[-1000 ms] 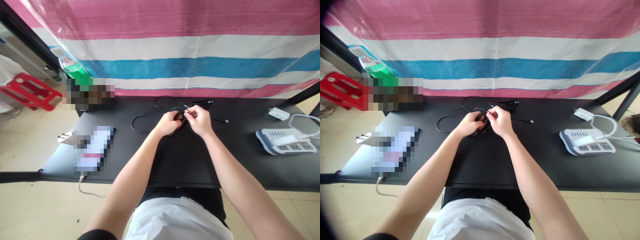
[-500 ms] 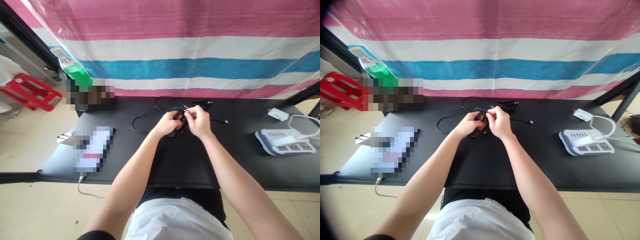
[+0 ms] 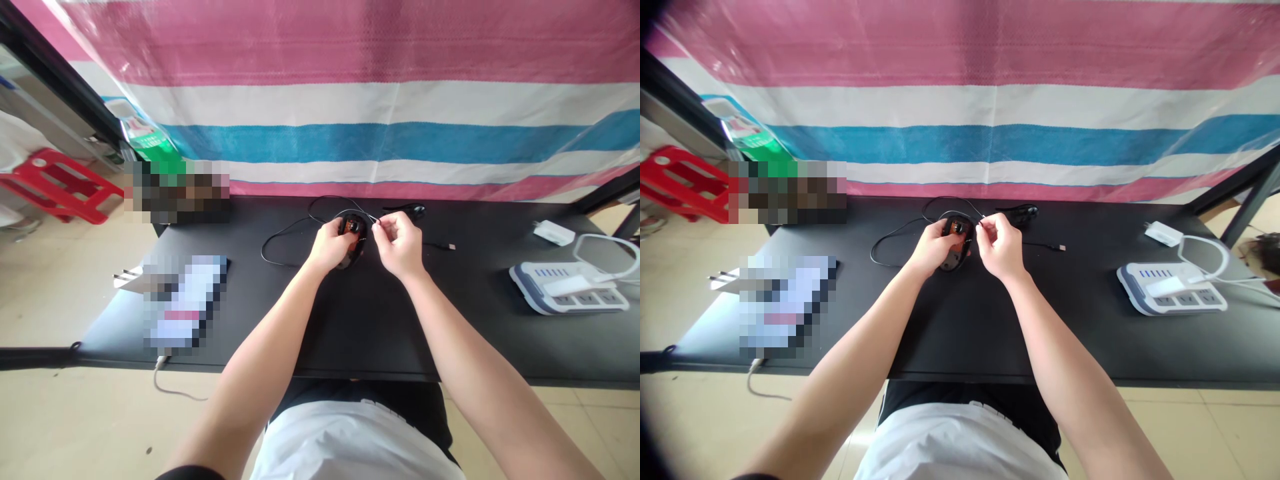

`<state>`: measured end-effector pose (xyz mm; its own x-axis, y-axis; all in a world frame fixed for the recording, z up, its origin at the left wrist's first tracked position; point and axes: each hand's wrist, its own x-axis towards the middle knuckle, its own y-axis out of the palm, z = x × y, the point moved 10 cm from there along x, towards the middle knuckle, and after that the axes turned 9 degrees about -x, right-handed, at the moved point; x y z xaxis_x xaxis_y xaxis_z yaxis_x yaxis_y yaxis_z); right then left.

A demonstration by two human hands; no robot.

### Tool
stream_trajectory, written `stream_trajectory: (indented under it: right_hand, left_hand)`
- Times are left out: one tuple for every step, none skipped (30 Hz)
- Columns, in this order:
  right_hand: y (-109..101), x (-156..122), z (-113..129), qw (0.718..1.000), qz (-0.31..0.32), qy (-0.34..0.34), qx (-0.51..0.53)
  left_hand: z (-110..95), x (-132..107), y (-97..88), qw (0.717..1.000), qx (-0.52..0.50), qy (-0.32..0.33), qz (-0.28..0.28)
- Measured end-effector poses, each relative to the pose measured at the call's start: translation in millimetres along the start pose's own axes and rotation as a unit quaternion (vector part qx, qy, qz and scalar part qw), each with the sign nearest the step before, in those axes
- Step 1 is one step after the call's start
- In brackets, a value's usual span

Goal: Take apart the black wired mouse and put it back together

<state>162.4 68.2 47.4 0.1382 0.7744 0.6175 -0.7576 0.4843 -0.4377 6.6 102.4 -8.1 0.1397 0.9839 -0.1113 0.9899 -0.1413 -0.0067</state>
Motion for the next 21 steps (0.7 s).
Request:
stream_trajectory:
  right_hand:
    - [3, 0, -2, 1.000, 0.015, 0.010, 0.012]
    - [7, -1, -4, 0.999, 0.032, 0.021, 0.024]
    - [10, -1, -5, 0.998, 0.049, 0.031, 0.036]
    - [14, -2, -6, 0.996, 0.068, 0.042, 0.047]
    - [17, -3, -7, 0.993, 0.086, 0.052, 0.056]
    - [20, -3, -8, 0.991, 0.103, 0.064, 0.062]
    - [23, -4, -9, 0.987, 0.122, 0.075, 0.066]
    - [27, -5, -10, 0.984, 0.141, 0.084, 0.070]
    - [30, -6, -10, 0.980, 0.161, 0.091, 0.074]
    - [34, -8, -10, 0.976, 0.180, 0.096, 0.078]
    - [37, -9, -10, 0.972, 0.197, 0.098, 0.083]
    - [41, -11, -9, 0.968, 0.212, 0.098, 0.088]
    - [43, -12, -9, 0.965, 0.222, 0.099, 0.095]
    - [45, -12, -10, 0.964, 0.224, 0.103, 0.103]
    - [45, -12, -11, 0.962, 0.221, 0.111, 0.114]
    - [45, -11, -14, 0.961, 0.212, 0.122, 0.127]
    - [44, -10, -17, 0.960, 0.199, 0.137, 0.141]
    - [42, -8, -21, 0.959, 0.182, 0.153, 0.153]
    - [40, -7, -26, 0.958, 0.165, 0.168, 0.162]
    - [37, -5, -31, 0.958, 0.149, 0.181, 0.167]
    - [35, -4, -35, 0.957, 0.136, 0.191, 0.169]
  left_hand:
    - [-8, -1, -6.9, 0.997, 0.063, 0.039, -0.035]
    - [-17, -3, -11.9, 0.987, 0.126, 0.076, -0.065]
    - [-25, -6, -14.7, 0.974, 0.178, 0.107, -0.088]
    - [-31, -9, -15.3, 0.962, 0.219, 0.126, -0.099]
    - [-35, -11, -15.0, 0.952, 0.252, 0.139, -0.103]
    - [-37, -12, -14.0, 0.944, 0.279, 0.147, -0.102]
    - [-38, -13, -12.7, 0.936, 0.304, 0.152, -0.095]
    - [-38, -13, -11.4, 0.928, 0.327, 0.155, -0.086]
    - [-37, -12, -10.2, 0.921, 0.348, 0.159, -0.074]
    - [-36, -11, -8.8, 0.913, 0.369, 0.163, -0.060]
    - [-35, -9, -8.1, 0.906, 0.387, 0.168, -0.048]
    - [-35, -8, -7.4, 0.898, 0.400, 0.180, -0.038]
    - [-36, -8, -5.8, 0.889, 0.410, 0.201, -0.030]
    - [-37, -9, -3.5, 0.882, 0.417, 0.217, -0.017]
    - [-37, -9, -1.8, 0.880, 0.419, 0.225, -0.005]
    - [-37, -10, -0.9, 0.882, 0.413, 0.227, 0.003]
    - [-37, -10, -0.4, 0.888, 0.402, 0.223, 0.009]
    - [-38, -11, -0.2, 0.896, 0.386, 0.218, 0.013]
    - [-39, -12, -0.7, 0.906, 0.365, 0.211, 0.014]
    - [-40, -12, -2.7, 0.917, 0.344, 0.203, 0.006]
    - [-42, -13, -4.8, 0.926, 0.322, 0.195, -0.003]
